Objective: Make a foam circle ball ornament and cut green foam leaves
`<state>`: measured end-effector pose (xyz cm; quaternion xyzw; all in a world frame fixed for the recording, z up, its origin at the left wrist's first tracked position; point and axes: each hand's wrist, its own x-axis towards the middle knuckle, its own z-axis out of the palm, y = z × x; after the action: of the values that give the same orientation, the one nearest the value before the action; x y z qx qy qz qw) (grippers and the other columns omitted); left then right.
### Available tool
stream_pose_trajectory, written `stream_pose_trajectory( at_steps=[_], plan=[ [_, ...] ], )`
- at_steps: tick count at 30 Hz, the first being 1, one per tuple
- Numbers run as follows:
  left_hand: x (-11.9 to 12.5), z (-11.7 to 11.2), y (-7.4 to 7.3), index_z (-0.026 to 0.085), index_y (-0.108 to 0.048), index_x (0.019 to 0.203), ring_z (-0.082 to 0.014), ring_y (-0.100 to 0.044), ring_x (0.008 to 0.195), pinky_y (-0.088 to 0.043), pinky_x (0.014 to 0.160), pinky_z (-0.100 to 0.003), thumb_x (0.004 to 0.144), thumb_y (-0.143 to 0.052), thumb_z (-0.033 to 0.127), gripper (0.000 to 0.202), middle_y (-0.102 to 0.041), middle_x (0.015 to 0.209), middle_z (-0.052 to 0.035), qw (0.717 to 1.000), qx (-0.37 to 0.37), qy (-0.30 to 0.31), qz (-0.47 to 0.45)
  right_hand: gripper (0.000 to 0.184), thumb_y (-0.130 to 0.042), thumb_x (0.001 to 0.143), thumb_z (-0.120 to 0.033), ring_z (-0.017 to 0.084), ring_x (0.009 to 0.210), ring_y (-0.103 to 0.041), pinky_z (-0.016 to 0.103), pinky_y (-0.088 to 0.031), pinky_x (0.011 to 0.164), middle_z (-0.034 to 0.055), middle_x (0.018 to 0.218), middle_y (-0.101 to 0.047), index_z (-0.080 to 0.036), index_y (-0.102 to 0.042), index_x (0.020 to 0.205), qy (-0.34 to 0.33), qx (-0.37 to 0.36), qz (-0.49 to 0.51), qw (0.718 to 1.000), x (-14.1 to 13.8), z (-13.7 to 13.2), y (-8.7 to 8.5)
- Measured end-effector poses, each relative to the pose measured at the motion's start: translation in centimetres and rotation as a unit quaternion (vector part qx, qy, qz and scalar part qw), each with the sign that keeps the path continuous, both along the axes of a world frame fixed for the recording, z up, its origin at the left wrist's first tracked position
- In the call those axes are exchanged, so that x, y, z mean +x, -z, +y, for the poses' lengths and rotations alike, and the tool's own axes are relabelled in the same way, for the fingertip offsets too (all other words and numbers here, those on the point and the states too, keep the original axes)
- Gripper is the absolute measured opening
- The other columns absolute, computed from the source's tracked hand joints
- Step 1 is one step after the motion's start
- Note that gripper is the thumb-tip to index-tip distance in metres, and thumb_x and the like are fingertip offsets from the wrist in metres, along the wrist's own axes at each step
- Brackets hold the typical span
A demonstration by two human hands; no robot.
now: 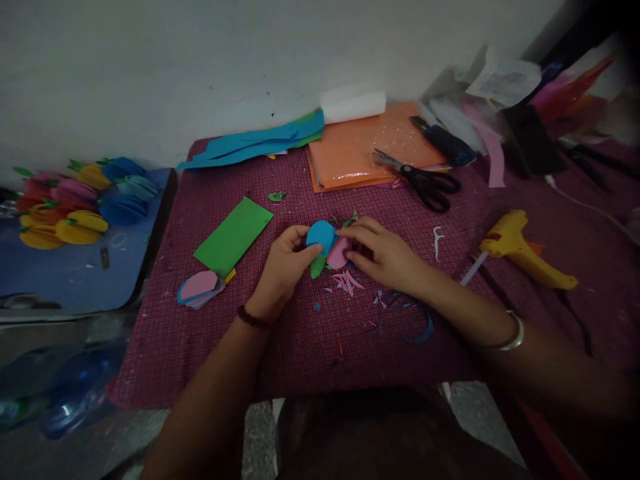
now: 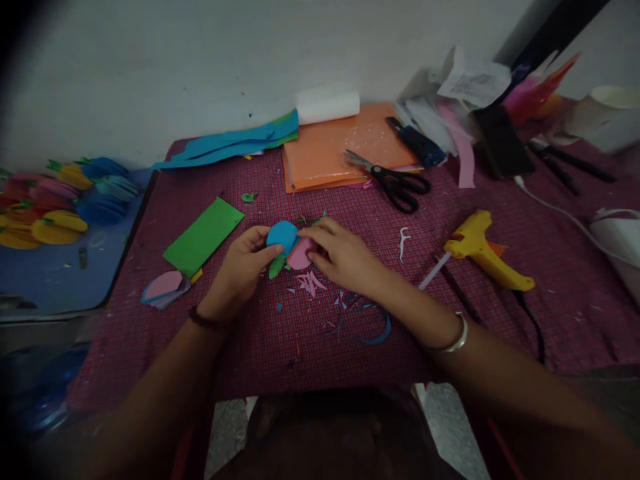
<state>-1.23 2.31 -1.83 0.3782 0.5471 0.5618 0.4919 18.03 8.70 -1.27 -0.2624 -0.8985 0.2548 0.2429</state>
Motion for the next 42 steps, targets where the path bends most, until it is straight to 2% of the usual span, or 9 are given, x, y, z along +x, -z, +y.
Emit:
stream_pose_trajectory(
  at_steps=[7, 11, 15, 19, 24, 28, 31, 38, 42],
  plan=[
    [0.0, -0.3, -0.5, 0.016, -0.057, 0.070, -0.0064, -0.045, 0.045, -0.035, 0.044, -0.020, 0.060, -0.076, 0.026, 0.023, -0.056, 0.056, 0.0050, 0.995, -0.076, 0.009, -0.056, 0.029, -0.057, 0.084, -0.020, 0.019, 0.082, -0.063, 0.033, -0.049, 0.075, 0.0049, 0.093, -0.067, -0.019, -0.060, 0.113, 0.085, -0.047, 0.009, 0.995, 0.0, -0.1, 0.4],
    [-0.2, -0.5, -0.8, 0.017, -0.053, 0.069, -0.0063, -0.042, 0.046, -0.032, 0.044, -0.020, 0.064, -0.072, 0.029, 0.023, -0.052, 0.055, 0.0064, 0.997, -0.073, 0.010, -0.011, 0.023, -0.056, 0.084, -0.021, 0.019, 0.081, -0.066, 0.031, -0.049, 0.073, 0.0036, 0.092, -0.071, -0.020, -0.061, 0.107, 0.090, -0.071, -0.015, 0.993, 0.0, -0.2, 0.4],
    [-0.7, -0.3, -0.6, 0.017, -0.053, 0.070, -0.0071, -0.041, 0.049, -0.032, 0.047, -0.020, 0.071, -0.067, 0.028, 0.018, -0.049, 0.057, 0.0060, 0.996, -0.043, -0.004, 0.081, 0.029, -0.052, 0.079, -0.010, 0.017, 0.080, -0.064, 0.029, -0.047, 0.073, 0.0029, 0.090, -0.070, -0.019, -0.062, 0.105, 0.062, -0.057, -0.006, 0.996, -0.2, -0.1, 0.4],
    [-1.1, 0.2, 0.3, 0.017, -0.055, 0.078, -0.0085, -0.045, 0.056, -0.037, 0.053, -0.021, 0.075, -0.062, 0.020, 0.008, -0.051, 0.064, 0.0046, 0.983, 0.023, -0.066, 0.170, 0.034, -0.053, 0.075, -0.005, 0.017, 0.083, -0.063, 0.029, -0.045, 0.075, 0.0031, 0.093, -0.070, -0.019, -0.064, 0.104, 0.038, -0.039, -0.007, 0.998, -0.5, 0.0, 0.5],
    [-1.1, 0.0, 0.3, 0.020, -0.059, 0.118, -0.0120, -0.054, 0.069, -0.044, 0.066, -0.026, 0.079, -0.057, 0.012, 0.039, -0.061, 0.080, 0.0008, 0.937, 0.157, -0.068, 0.304, 0.026, -0.055, 0.077, -0.009, 0.016, 0.079, -0.063, 0.029, -0.045, 0.074, 0.0026, 0.087, -0.070, -0.018, -0.065, 0.100, 0.044, -0.063, 0.010, 0.997, -0.8, 0.0, 0.7],
    [-0.8, -0.6, -0.6, 0.020, -0.072, 0.087, -0.0122, -0.052, 0.065, -0.042, 0.060, -0.025, 0.083, -0.048, 0.008, 0.027, -0.058, 0.071, -0.0004, 0.883, 0.209, 0.017, 0.420, 0.024, -0.054, 0.078, -0.010, 0.015, 0.076, -0.062, 0.028, -0.045, 0.072, 0.0023, 0.084, -0.069, -0.018, -0.065, 0.098, 0.048, -0.067, 0.016, 0.996, -0.9, 0.1, 0.9],
    [-0.4, -0.7, -1.1, 0.018, -0.071, 0.080, -0.0132, -0.053, 0.064, -0.043, 0.060, -0.026, 0.077, -0.054, 0.009, 0.019, -0.058, 0.068, -0.0001, 0.869, 0.199, 0.023, 0.452, 0.025, -0.053, 0.078, -0.011, 0.015, 0.077, -0.062, 0.028, -0.044, 0.072, 0.0028, 0.086, -0.070, -0.018, -0.065, 0.100, 0.050, -0.062, 0.010, 0.997, -0.8, 0.2, 0.8],
    [0.4, -0.3, -0.7, 0.018, -0.066, 0.079, -0.0156, -0.060, 0.076, -0.047, 0.074, -0.029, 0.069, -0.070, 0.017, 0.011, -0.067, 0.081, -0.0006, 0.910, 0.097, -0.050, 0.399, 0.026, -0.052, 0.078, -0.008, 0.014, 0.072, -0.060, 0.027, -0.044, 0.069, 0.0010, 0.080, -0.067, -0.018, -0.065, 0.098, 0.040, -0.078, 0.027, 0.996, -0.8, 0.2, 0.9],
    [0.2, -0.3, -1.0, 0.019, -0.067, 0.078, -0.0104, -0.054, 0.063, -0.043, 0.061, -0.023, 0.066, -0.074, 0.021, 0.014, -0.063, 0.071, 0.0029, 0.980, 0.042, -0.056, 0.188, 0.035, -0.055, 0.077, -0.009, 0.016, 0.082, -0.060, 0.030, -0.048, 0.075, 0.0033, 0.092, -0.064, -0.020, -0.062, 0.109, 0.033, -0.091, 0.092, 0.991, -0.3, 0.2, 0.2]
  ],
)
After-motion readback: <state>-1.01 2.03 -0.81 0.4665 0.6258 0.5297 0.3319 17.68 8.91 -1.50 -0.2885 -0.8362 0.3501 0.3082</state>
